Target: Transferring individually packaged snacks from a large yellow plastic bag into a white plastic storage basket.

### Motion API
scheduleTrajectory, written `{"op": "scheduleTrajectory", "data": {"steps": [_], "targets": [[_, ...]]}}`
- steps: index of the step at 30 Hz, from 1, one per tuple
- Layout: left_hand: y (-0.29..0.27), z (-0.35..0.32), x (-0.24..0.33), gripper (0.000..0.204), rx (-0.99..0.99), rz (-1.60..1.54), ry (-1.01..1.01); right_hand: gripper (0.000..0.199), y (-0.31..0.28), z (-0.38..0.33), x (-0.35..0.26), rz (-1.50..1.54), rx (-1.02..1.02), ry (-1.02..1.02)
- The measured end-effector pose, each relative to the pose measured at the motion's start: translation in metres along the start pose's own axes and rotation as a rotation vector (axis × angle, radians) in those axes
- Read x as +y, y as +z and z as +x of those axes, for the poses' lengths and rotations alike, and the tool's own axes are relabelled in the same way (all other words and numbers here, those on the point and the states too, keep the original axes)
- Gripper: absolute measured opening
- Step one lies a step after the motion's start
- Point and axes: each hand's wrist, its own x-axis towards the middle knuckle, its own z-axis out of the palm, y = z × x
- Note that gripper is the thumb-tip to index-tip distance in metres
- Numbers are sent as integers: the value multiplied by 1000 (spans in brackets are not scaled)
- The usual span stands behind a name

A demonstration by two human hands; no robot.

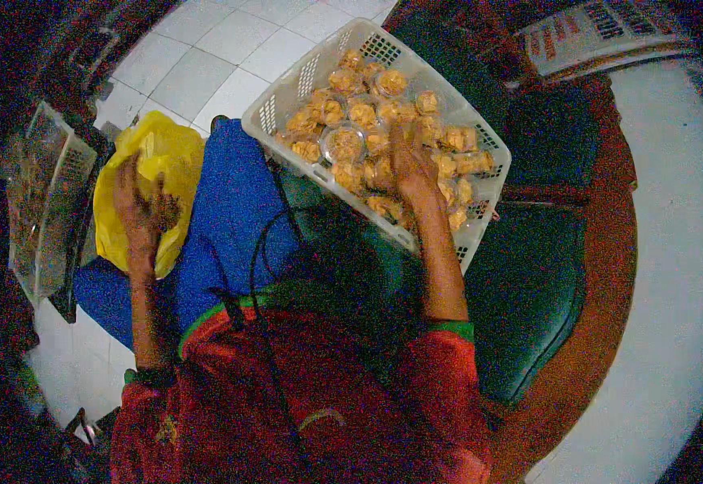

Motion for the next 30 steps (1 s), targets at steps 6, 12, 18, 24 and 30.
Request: {"op": "scheduleTrajectory", "data": {"steps": [6, 12, 18, 24, 30], "targets": [[16, -2, 27, 43, -210, -243, -23, 74, 14, 46, 20, 44, -261, 92], [10, -30, -24, 38, -139, -295, -212, 59, 61, 53, 52, 3, 163, -52], [-8, -45, -62, 33, -47, -311, -377, 57, 51, 24, 32, 177, 186, -45], [-25, -53, -87, 32, 24, -275, -399, 50, 27, 13, 11, 290, 280, 25], [-8, -63, -126, 36, 62, -317, -499, 52, 39, 42, 87, 504, 37, 191]]}}
